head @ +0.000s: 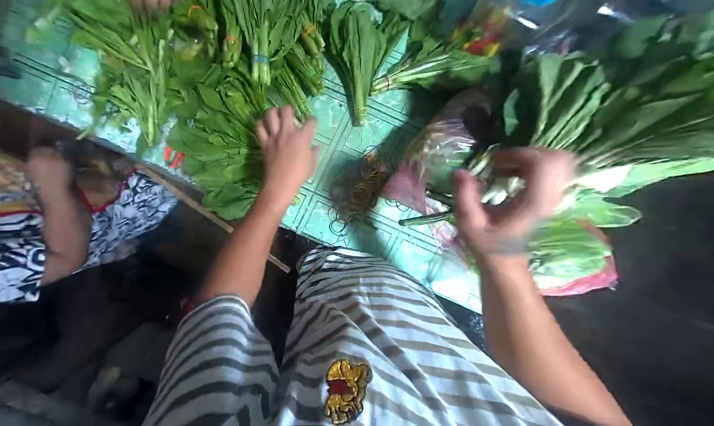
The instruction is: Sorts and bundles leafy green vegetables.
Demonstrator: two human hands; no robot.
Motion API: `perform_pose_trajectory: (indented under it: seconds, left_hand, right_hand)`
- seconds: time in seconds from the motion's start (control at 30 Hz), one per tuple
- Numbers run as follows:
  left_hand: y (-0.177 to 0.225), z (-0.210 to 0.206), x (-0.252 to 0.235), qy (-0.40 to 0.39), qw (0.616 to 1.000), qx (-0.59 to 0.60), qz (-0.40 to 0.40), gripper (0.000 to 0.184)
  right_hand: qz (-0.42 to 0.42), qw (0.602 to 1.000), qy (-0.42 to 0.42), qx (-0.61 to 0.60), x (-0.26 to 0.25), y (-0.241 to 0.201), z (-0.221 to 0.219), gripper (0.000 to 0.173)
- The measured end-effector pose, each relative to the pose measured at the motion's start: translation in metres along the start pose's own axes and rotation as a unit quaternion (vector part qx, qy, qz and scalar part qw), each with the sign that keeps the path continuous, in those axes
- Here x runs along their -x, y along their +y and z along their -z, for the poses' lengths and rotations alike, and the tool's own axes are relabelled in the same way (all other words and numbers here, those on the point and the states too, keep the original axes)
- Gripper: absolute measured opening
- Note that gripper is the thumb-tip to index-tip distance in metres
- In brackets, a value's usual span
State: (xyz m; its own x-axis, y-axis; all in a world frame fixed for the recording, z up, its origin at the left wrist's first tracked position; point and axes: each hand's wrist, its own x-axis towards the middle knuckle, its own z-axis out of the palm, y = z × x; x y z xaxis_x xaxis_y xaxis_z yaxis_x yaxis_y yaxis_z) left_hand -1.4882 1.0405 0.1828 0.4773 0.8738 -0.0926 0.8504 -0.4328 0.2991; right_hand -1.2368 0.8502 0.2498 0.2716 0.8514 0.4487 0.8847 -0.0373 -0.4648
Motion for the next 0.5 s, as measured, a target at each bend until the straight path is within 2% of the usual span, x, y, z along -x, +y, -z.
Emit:
perform_pose_trajectory:
  seconds: [0.07, 0.13, 0.2, 0.27, 0.37, 0.5]
  left_hand:
    - [-0.027, 0.014, -0.007, -0.052, 0.994, -0.083, 0.049, 0.048]
    - [-0.045, 0.025, -0.014, -0.096, 0.987, -0.103, 0.075, 0.046]
    - [-0.059, 0.037, -0.017, -0.114, 0.987, -0.084, 0.074, 0.039]
    - [-0.074, 0.047, -0.022, -0.104, 0.993, -0.024, 0.053, 0.028]
    - [-0.1, 0.056, -0.029, -0.042, 0.996, 0.066, 0.039, 0.014]
    - [-0.126, 0.056, -0.031, 0.011, 0.996, 0.078, 0.037, 0.012]
  right_hand:
    - [-0.06, 0.984, -0.153, -0.072, -0.018, -0.014, -0.065, 0.046]
    - [-0.124, 0.938, -0.304, -0.114, -0.037, -0.02, -0.138, 0.057]
    - [-0.153, 0.905, -0.381, -0.112, -0.048, -0.028, -0.206, 0.069]
    - [-0.172, 0.895, -0.398, -0.104, -0.056, -0.039, -0.254, 0.072]
    - [-0.268, 0.883, -0.37, -0.11, -0.069, -0.059, -0.284, 0.064]
    - [-0.439, 0.802, -0.346, -0.212, -0.076, -0.074, -0.286, 0.056]
